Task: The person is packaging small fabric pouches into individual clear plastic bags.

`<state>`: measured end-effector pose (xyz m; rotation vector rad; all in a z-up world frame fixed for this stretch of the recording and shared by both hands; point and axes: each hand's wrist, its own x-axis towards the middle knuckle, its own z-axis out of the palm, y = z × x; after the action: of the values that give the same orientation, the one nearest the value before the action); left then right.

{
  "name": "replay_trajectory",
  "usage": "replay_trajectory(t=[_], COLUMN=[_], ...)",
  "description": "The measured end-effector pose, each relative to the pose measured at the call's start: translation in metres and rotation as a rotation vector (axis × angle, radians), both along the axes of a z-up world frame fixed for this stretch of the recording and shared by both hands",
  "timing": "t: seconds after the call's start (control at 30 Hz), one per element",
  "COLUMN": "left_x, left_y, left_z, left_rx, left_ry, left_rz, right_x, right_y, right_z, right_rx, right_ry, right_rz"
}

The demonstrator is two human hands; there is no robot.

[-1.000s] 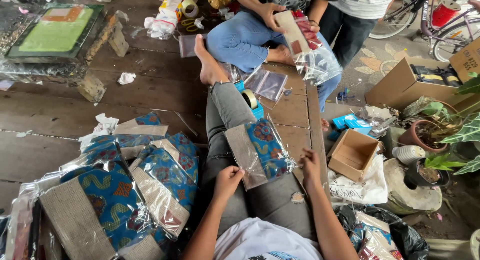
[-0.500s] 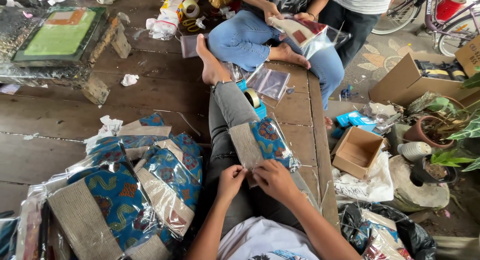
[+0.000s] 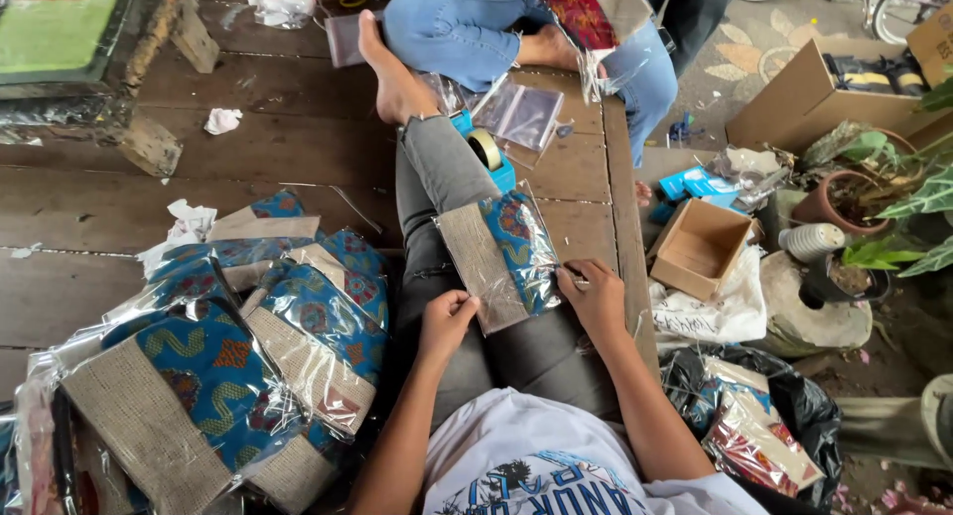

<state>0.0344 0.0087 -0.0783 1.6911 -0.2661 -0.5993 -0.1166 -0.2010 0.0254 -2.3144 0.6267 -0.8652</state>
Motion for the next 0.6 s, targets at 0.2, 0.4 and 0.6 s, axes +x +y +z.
replay_trajectory(t=[0.2, 0.4, 0.6], left_x=[0.001, -0.001, -0.003], left_y=[0.003, 0.004, 0.003], left_z=[0.005, 0.012, 0.019], left_rx=[0.019, 0.005, 0.014], left_ry=[0.030, 0.046, 0.030], left_rz=[-0.006, 0.019, 0.034], right_x=[-0.005, -0.008, -0.002], right_y=[-0.013, -0.004, 0.009], right_z=[-0.023, -0.010, 0.006], right_rx=[0.544, 0.137, -0.543], right_ry=[0.078, -0.205, -0.028], right_rz=[-0.200, -0.193, -0.189])
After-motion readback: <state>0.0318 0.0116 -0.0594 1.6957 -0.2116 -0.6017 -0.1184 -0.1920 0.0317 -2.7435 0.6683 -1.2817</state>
